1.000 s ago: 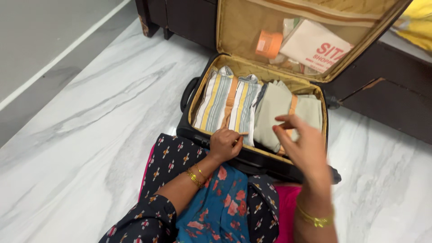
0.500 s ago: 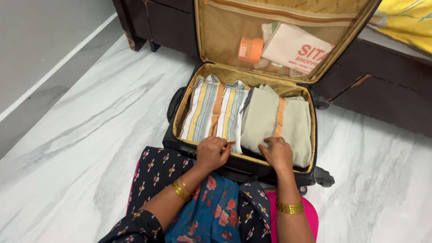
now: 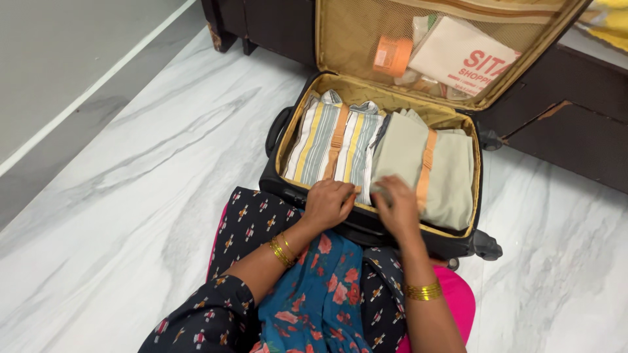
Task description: The person opens a black suitcase, adjusts the contents, and secures the straps. They then close the suitcase, reposition it, and open it again to retrieve a small green packet from the mesh pocket.
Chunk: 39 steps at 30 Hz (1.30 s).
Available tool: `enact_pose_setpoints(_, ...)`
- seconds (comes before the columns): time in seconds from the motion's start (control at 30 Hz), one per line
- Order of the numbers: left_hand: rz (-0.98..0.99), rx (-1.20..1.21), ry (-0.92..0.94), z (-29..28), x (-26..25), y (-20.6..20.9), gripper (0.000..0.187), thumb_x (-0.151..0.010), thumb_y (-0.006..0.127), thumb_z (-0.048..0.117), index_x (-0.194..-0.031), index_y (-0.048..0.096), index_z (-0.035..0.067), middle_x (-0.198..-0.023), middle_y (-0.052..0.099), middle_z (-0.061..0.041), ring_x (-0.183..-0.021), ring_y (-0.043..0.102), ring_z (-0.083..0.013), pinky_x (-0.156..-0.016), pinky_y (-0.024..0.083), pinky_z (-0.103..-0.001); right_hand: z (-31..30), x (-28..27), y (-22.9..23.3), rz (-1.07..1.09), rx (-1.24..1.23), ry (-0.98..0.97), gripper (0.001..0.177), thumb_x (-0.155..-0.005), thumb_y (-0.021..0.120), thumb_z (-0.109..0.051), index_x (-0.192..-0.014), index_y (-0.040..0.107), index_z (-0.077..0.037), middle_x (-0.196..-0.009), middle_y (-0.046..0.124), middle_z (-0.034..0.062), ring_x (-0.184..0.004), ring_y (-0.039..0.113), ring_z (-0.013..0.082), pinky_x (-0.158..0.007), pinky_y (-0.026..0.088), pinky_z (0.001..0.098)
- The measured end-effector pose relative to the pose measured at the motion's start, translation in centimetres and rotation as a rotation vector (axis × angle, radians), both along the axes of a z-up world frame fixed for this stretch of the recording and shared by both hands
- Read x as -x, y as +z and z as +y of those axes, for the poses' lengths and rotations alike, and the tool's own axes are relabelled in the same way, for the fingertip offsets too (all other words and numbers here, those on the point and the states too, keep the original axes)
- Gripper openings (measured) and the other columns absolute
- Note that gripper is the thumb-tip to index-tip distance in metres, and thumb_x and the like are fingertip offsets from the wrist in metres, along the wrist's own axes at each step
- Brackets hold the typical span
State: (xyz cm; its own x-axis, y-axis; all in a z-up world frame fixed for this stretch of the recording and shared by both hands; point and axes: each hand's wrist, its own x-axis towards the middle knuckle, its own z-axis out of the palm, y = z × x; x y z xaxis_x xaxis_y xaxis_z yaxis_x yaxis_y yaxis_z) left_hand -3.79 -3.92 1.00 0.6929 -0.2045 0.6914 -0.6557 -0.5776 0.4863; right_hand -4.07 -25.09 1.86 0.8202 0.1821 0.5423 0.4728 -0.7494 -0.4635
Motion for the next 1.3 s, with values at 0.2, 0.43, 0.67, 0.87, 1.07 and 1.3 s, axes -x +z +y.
enact_pose_setpoints(0.2, -0.063, -0.043, -0.02, 0.0, -0.5, -0.8, 0.02, -0.087, 0.07, 0.02, -0.074, 0.07, 0.005, -0.077, 0.069, -0.01, -0.078, 0.067, -0.0315, -0.076, 0.048, -0.044, 2.8, 1.0, 0.1, 0.091, 0.075, -0.046, 0.017, -0.088, 0.072, -0.017, -0.1, 0.077, -0.005, -0.109, 0.074, 0.011, -0.107, 0.067, 0.032, -0.09, 0.054, 0.0409)
enact_pose_setpoints(0.43, -0.027, -0.188, 0.024, -0.1, -0.7, -1.6, 0.032, -0.092, 0.068, 0.025, -0.066, 0.071, 0.006, -0.065, 0.066, -0.011, -0.071, 0.064, -0.0326, -0.075, 0.046, -0.047, 2.7, 1.1, 0.2, 0.125, 0.098, -0.064, 0.014, -0.089, 0.071, -0.019, -0.096, 0.077, -0.008, -0.112, 0.074, 0.0079, -0.109, 0.068, 0.0295, -0.091, 0.054, 0.0399)
enact_pose_setpoints(0.67, -0.025, -0.158, 0.015, -0.2, -0.8, -1.8, 0.027, -0.089, 0.068, 0.025, -0.07, 0.07, 0.007, -0.068, 0.066, -0.01, -0.071, 0.063, -0.0313, -0.074, 0.045, -0.046, 2.7, 1.0, 0.2, 0.126, 0.098, -0.073, 0.016, -0.089, 0.071, -0.02, -0.097, 0.077, -0.008, -0.111, 0.075, 0.0075, -0.109, 0.068, 0.0285, -0.09, 0.054, 0.0389)
enact_pose_setpoints(0.87, -0.041, -0.058, 0.036, -0.1, -0.2, -1.2, 0.019, -0.087, 0.072, 0.023, -0.081, 0.07, 0.006, -0.075, 0.062, -0.009, -0.082, 0.061, -0.0313, -0.076, 0.043, -0.045, 2.8, 1.0, 0.1, 0.11, 0.097, -0.077, 0.016, -0.089, 0.071, -0.02, -0.098, 0.078, -0.009, -0.111, 0.075, 0.0081, -0.109, 0.068, 0.0289, -0.09, 0.054, 0.0387)
enact_pose_setpoints(1.07, -0.059, -0.001, 0.082, 0.6, -0.3, -0.2, 0.022, -0.083, 0.077, 0.021, -0.072, 0.068, 0.005, -0.082, 0.058, -0.012, -0.09, 0.057, -0.033, -0.084, 0.044, -0.046, 2.7, 1.0, 0.1, 0.121, 0.093, -0.07, 0.017, -0.089, 0.071, -0.021, -0.099, 0.078, -0.01, -0.112, 0.075, 0.0086, -0.108, 0.068, 0.0296, -0.091, 0.054, 0.0387)
enact_pose_setpoints(1.3, 0.004, 0.134, 0.161, 2.8, -1.5, 0.1, 0.021, -0.082, 0.077, 0.02, -0.079, 0.069, 0.001, -0.101, 0.062, -0.017, -0.102, 0.058, -0.0364, -0.083, 0.051, -0.045, 2.7, 0.9, 0.0, 0.153, 0.089, -0.089, 0.017, -0.088, 0.07, -0.021, -0.1, 0.079, -0.011, -0.114, 0.075, 0.0081, -0.109, 0.068, 0.0295, -0.091, 0.054, 0.0386)
